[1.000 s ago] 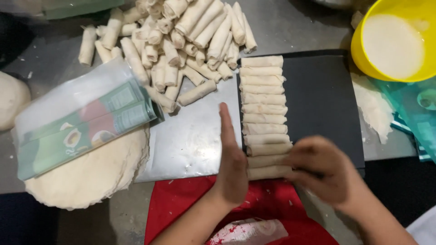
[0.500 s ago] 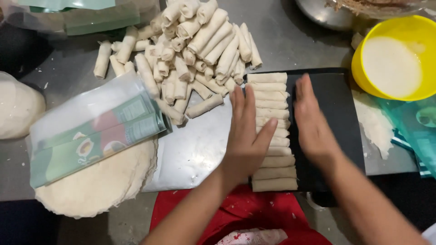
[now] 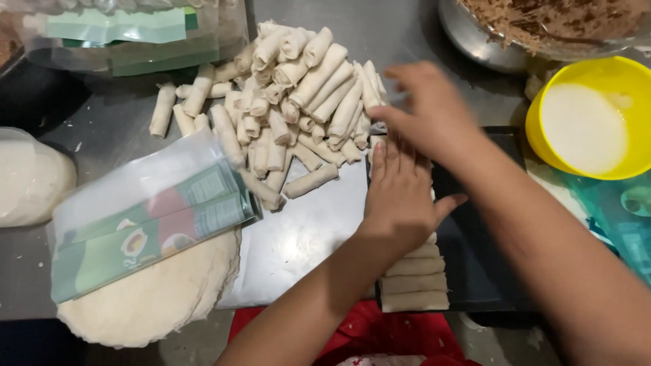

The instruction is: Arranging rolled lumpia on a tray and sliding them into plastic bags for packaging.

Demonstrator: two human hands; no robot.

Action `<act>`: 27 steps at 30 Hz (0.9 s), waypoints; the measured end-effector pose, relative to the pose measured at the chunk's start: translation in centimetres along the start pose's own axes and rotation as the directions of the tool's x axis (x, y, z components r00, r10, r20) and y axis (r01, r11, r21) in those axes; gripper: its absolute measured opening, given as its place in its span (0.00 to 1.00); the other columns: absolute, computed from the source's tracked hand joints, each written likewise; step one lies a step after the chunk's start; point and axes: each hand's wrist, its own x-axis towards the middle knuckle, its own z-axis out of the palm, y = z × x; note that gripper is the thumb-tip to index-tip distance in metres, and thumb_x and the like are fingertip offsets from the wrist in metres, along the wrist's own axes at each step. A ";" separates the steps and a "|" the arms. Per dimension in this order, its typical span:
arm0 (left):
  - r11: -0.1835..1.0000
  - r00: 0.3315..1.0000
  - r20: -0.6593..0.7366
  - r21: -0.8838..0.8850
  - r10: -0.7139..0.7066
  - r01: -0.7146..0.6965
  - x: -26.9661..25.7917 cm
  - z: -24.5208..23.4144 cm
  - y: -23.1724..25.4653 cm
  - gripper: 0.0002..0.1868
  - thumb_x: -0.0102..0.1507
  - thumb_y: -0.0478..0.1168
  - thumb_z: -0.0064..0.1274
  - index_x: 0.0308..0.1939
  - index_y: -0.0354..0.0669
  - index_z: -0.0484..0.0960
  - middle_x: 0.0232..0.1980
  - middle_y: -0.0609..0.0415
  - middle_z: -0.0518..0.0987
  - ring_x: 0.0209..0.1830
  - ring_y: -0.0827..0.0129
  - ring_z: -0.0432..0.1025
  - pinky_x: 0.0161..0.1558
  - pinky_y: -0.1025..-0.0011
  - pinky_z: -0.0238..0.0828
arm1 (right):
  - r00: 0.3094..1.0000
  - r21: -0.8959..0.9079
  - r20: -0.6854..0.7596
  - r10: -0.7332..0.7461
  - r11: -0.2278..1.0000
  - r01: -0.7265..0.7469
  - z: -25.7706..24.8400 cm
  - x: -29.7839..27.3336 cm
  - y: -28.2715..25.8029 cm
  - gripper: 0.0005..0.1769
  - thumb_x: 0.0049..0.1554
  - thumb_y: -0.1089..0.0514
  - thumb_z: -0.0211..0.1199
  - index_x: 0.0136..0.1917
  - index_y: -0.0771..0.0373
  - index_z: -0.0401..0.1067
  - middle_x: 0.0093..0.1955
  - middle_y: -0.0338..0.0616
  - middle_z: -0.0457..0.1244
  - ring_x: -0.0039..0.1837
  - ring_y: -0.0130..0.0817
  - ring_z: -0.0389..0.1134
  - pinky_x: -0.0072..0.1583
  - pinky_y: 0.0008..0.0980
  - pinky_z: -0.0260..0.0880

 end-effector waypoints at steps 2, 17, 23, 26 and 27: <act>0.999 0.999 0.016 0.019 0.032 -0.032 -0.3 0.0 -0.4 0.62 0.63 0.80 0.41 0.84 0.34 0.57 0.87 0.32 0.54 0.91 0.42 0.42 0.88 0.45 0.27 | 0.995 0.003 -0.033 -0.094 0.996 0.094 3.2 3.1 3.5 0.37 0.60 0.43 0.76 0.76 0.61 0.72 0.66 0.55 0.66 0.59 0.49 0.71 0.60 0.48 0.71; 0.903 0.969 0.005 -0.363 0.249 -0.230 -0.7 -4.6 -4.3 0.40 0.73 0.57 0.25 0.81 0.31 0.59 0.85 0.33 0.59 0.89 0.38 0.49 0.85 0.43 0.40 | 0.959 -0.068 -0.210 -0.189 0.982 0.178 1.5 -14.5 14.2 0.26 0.65 0.64 0.68 0.76 0.65 0.76 0.62 0.57 0.60 0.64 0.50 0.65 0.66 0.41 0.68; 0.715 0.986 0.023 -0.691 0.166 -0.104 5.2 -2.7 -4.3 0.25 0.70 0.35 0.39 0.69 0.44 0.82 0.71 0.47 0.82 0.68 0.54 0.78 0.64 0.60 0.74 | 0.935 -0.137 -0.238 -0.264 0.962 0.237 1.3 -14.6 14.1 0.17 0.64 0.63 0.73 0.64 0.69 0.76 0.59 0.53 0.67 0.60 0.50 0.67 0.62 0.43 0.68; 0.682 0.979 0.032 -0.721 0.203 -0.118 5.4 -1.4 -4.5 0.20 0.70 0.38 0.45 0.62 0.46 0.88 0.63 0.53 0.87 0.60 0.58 0.82 0.61 0.64 0.76 | 0.938 -0.179 -0.263 -0.224 0.967 0.181 1.6 -15.3 15.0 0.15 0.66 0.61 0.73 0.65 0.67 0.82 0.58 0.52 0.69 0.61 0.48 0.70 0.64 0.43 0.69; 0.687 0.974 0.029 -0.713 0.225 -0.138 5.4 -1.1 -4.5 0.18 0.70 0.40 0.48 0.59 0.46 0.90 0.60 0.57 0.88 0.57 0.60 0.83 0.58 0.66 0.76 | 0.924 -0.211 -0.308 -0.228 0.963 0.168 1.8 -15.7 15.4 0.17 0.66 0.62 0.75 0.68 0.66 0.84 0.59 0.53 0.67 0.61 0.47 0.69 0.65 0.42 0.69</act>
